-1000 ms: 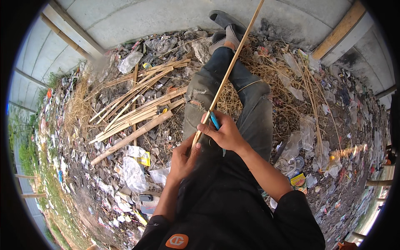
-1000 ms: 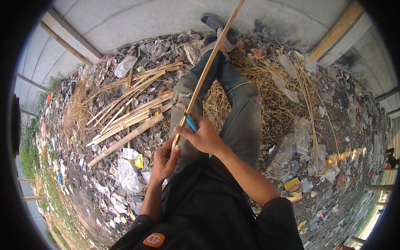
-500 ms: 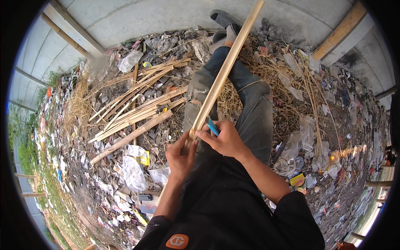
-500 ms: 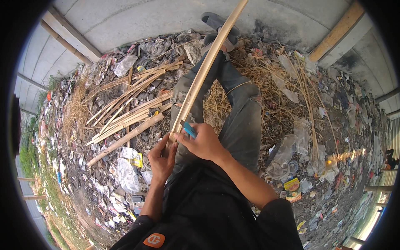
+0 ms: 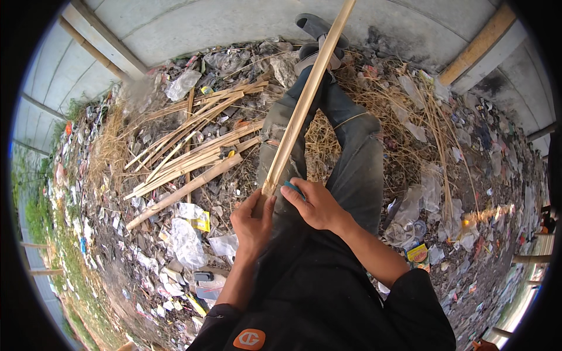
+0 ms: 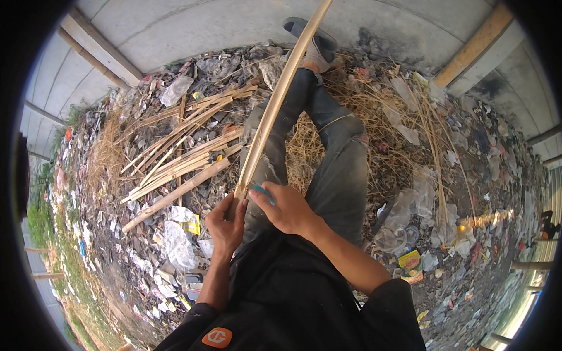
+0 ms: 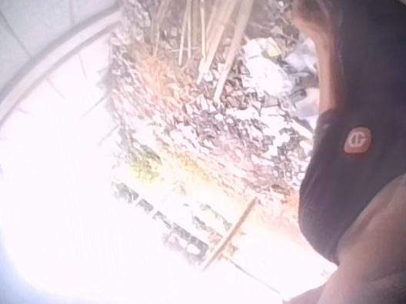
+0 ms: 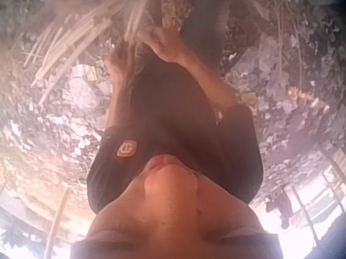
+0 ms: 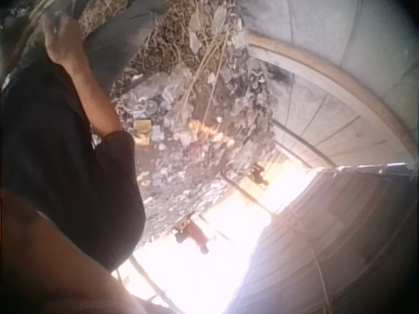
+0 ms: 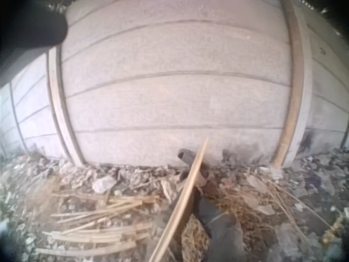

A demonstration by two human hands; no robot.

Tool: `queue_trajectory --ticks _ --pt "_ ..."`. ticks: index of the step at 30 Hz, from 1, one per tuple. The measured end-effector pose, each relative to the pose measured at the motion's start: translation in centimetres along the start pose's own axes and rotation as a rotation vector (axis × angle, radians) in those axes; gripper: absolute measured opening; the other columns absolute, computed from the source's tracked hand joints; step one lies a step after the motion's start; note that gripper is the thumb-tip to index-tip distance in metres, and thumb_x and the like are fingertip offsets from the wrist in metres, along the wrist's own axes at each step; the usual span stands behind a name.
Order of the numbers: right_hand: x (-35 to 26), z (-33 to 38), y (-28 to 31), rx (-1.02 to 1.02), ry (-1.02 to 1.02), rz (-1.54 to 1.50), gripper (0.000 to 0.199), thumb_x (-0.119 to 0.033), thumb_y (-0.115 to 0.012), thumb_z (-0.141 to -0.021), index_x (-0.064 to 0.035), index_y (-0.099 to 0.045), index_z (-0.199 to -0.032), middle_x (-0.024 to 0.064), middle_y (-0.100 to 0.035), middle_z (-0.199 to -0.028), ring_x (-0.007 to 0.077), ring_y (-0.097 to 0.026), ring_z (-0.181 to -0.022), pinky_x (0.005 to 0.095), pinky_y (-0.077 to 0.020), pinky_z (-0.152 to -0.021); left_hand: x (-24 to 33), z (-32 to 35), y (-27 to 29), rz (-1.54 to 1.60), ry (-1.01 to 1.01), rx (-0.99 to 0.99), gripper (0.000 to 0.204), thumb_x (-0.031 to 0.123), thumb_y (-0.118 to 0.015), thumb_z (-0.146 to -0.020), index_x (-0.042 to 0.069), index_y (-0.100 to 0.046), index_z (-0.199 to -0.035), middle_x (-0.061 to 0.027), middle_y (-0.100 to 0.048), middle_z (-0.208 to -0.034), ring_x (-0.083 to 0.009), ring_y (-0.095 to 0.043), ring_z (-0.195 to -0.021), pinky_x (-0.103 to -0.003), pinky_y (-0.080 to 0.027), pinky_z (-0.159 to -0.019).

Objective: The person sits on the ground and uses a small knife to shave thin strips from a long bamboo pole. They hold the pole with one hand and scrape the blade along its length to remove the outer layer, creating fine shavings.

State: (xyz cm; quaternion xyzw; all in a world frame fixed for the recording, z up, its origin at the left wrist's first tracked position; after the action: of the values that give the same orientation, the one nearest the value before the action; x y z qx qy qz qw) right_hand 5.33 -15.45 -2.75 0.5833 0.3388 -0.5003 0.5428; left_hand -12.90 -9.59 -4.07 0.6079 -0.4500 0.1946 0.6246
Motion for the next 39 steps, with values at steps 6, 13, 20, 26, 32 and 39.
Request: queue_trajectory --ticks 6,13,20,26,32,39 --pt "0.5 0.5 -1.7 -0.104 -0.054 -0.015 0.056 -0.050 -0.049 -0.109 0.0017 -0.068 -0.099 0.0242 -0.065 -0.074 0.0437 -0.067 -0.077 0.0489 -0.0487 -0.072 0.5 0.0 -0.2 0.037 0.014 -0.008 0.035 0.020 -0.083 -0.093 -0.005 -0.074 -0.115 -0.0152 -0.077 -0.089 -0.0171 -0.072 -0.075 -0.031 -0.056 -0.071" --pt "0.7 0.5 -2.0 -0.149 -0.045 -0.094 0.055 -0.049 -0.048 -0.109 0.0014 -0.070 -0.104 0.0238 -0.068 -0.079 0.0422 -0.068 -0.081 0.0473 -0.0493 -0.076 -0.4 -0.2 -0.8 0.350 0.157 -0.135 0.020 0.014 -0.075 -0.099 -0.003 -0.067 -0.105 -0.0108 -0.074 -0.082 -0.0115 -0.066 -0.071 -0.029 -0.052 -0.065" --pt "1.3 0.5 -2.6 -0.185 0.017 -0.021 0.052 -0.046 -0.049 -0.109 0.0017 -0.069 -0.106 0.0267 -0.070 -0.086 0.0467 -0.068 -0.088 0.0497 -0.0494 -0.078 -0.9 -0.4 -0.3 0.274 -0.090 -0.120 0.031 0.027 -0.071 -0.103 -0.003 -0.065 -0.110 -0.0065 -0.068 -0.076 -0.0113 -0.058 -0.057 -0.028 -0.045 -0.054" --pt "2.7 0.0 -3.8 -0.142 0.007 0.039 0.049 -0.046 -0.052 -0.108 0.0006 -0.069 -0.106 0.0271 -0.071 -0.087 0.0478 -0.068 -0.091 0.0532 -0.0509 -0.080 0.8 -0.8 0.8 -0.058 -0.128 -0.017 0.037 0.034 -0.078 -0.096 -0.002 -0.076 -0.103 -0.0073 -0.065 -0.062 -0.0102 -0.055 -0.056 -0.032 -0.045 -0.054" --pt "3.6 0.1 -4.0 0.038 0.048 0.306 0.047 -0.046 -0.054 -0.106 -0.0010 -0.068 -0.101 0.0249 -0.070 -0.078 0.0490 -0.068 -0.076 0.0567 -0.0521 -0.069 0.0 -1.0 0.2 -0.060 0.070 -0.166 0.038 0.034 -0.078 -0.097 -0.004 -0.075 -0.104 -0.0048 -0.065 -0.063 -0.0086 -0.056 -0.056 -0.030 -0.044 -0.052" --pt "2.6 -0.1 -2.4 0.029 0.125 0.324 0.050 -0.049 -0.053 -0.106 -0.0022 -0.069 -0.100 0.0247 -0.069 -0.074 0.0472 -0.069 -0.074 0.0549 -0.0530 -0.066 -0.1 -1.0 -0.9 0.349 0.237 -0.198 0.038 0.032 -0.076 -0.100 -0.006 -0.073 -0.107 -0.0013 -0.066 -0.073 -0.0052 -0.055 -0.060 -0.024 -0.042 -0.054"
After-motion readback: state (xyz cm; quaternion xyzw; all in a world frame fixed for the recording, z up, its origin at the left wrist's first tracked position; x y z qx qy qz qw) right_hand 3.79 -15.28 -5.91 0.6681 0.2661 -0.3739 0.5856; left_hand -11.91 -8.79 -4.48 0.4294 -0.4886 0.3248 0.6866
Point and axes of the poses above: each hand's wrist, its own z-axis away from the middle knuckle, its own y-axis out of the back of the hand, x = y × z, the point moved 4 cm from there along -z, towards the middle knuckle
